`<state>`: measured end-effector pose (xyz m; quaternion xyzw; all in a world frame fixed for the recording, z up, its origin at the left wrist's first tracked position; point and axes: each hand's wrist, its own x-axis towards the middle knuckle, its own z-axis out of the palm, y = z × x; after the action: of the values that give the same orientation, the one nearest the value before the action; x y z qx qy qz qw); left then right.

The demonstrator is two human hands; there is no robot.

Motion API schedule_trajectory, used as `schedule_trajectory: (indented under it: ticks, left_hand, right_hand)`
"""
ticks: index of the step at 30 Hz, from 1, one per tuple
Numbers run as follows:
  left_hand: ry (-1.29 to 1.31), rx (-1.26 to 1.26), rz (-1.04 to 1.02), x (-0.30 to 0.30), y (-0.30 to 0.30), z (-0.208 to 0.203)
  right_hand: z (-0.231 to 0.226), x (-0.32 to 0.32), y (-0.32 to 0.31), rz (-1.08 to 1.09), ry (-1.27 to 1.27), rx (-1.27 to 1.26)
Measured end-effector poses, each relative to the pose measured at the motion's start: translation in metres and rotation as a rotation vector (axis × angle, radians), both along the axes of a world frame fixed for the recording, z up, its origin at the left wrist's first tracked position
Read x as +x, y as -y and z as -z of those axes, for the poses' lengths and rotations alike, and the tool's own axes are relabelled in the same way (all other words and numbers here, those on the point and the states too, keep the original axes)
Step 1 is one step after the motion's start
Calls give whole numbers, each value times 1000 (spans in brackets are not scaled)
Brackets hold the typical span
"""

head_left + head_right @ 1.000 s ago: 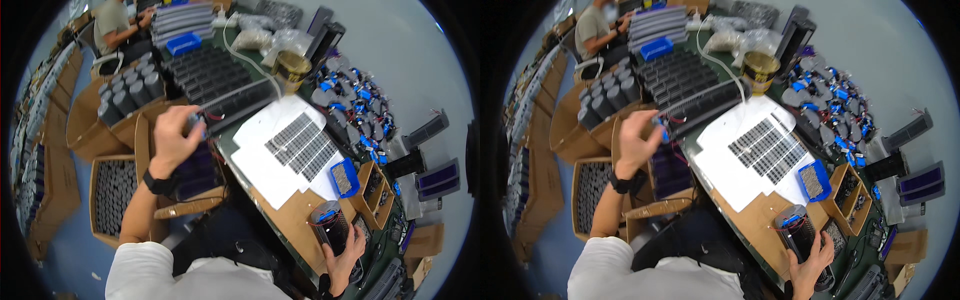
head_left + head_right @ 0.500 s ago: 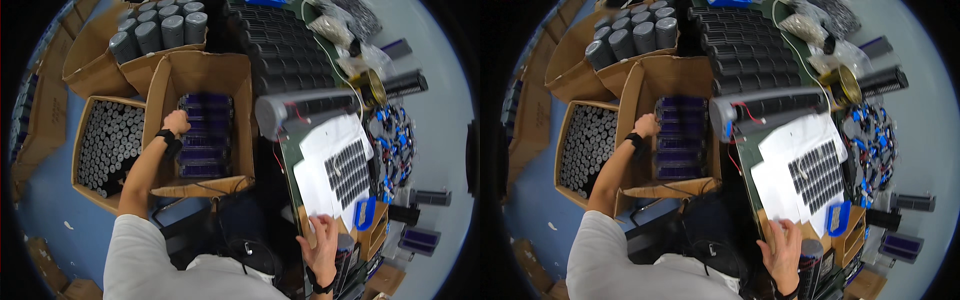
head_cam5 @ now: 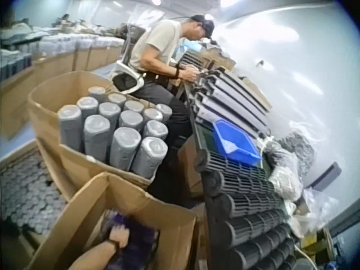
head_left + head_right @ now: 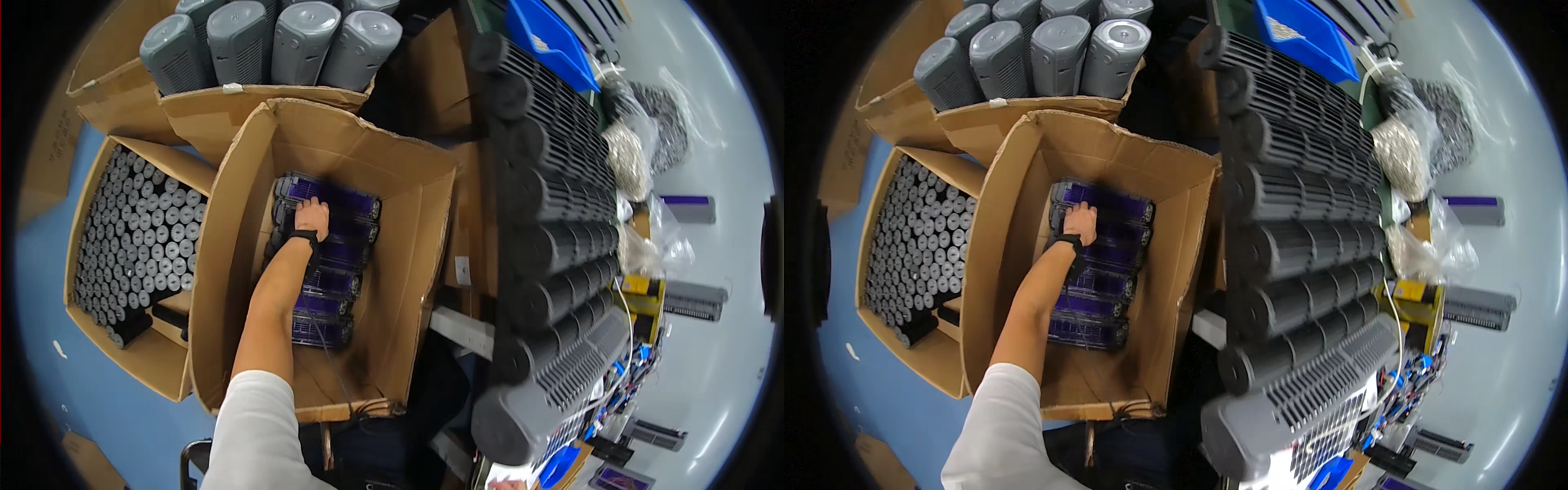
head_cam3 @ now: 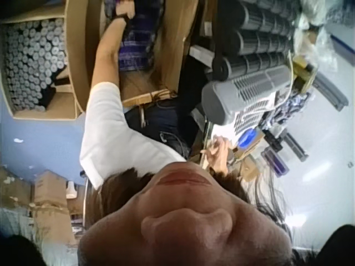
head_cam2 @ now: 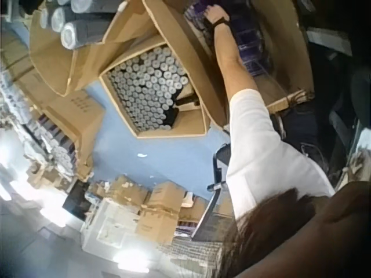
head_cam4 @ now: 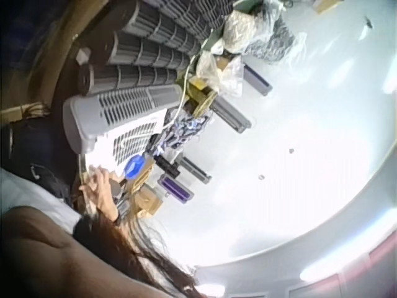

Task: Assembling and connecting components for portable electronic fan/light units.

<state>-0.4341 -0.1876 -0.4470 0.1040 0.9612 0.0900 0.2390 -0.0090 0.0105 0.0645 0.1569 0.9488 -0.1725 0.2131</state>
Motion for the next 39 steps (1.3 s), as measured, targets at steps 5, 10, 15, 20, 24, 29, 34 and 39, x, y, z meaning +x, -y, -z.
schedule_trajectory:
  ticks: [5,10,15,20,24,29,34,39]
  left_hand:
    - [8,48,-75,-5,-16,38]
    - [-86,-82,-48,20,-15,81]
    - [-228,7,-77,23,-18,87]
    - [-508,-99,-13,41,-8,98]
    - [-412,62,8,42,-4,96]
    - [-174,72,9,27,11,89]
    - [-164,-58,63,28,10,85]
    - [-267,57,9,37,6,27]
  right_hand:
    - [82,174,-157,-253,-225,196]
    - [50,271,-222,-291,-128,205]
    - [14,276,-219,-303,-55,214]
    - [-10,279,-212,-305,-16,211]
    - [-20,283,-190,-272,10,225]
    - [-27,280,-158,-234,39,221]
    - [-31,266,-139,-207,72,214]
    - [-38,252,-114,-165,115,233]
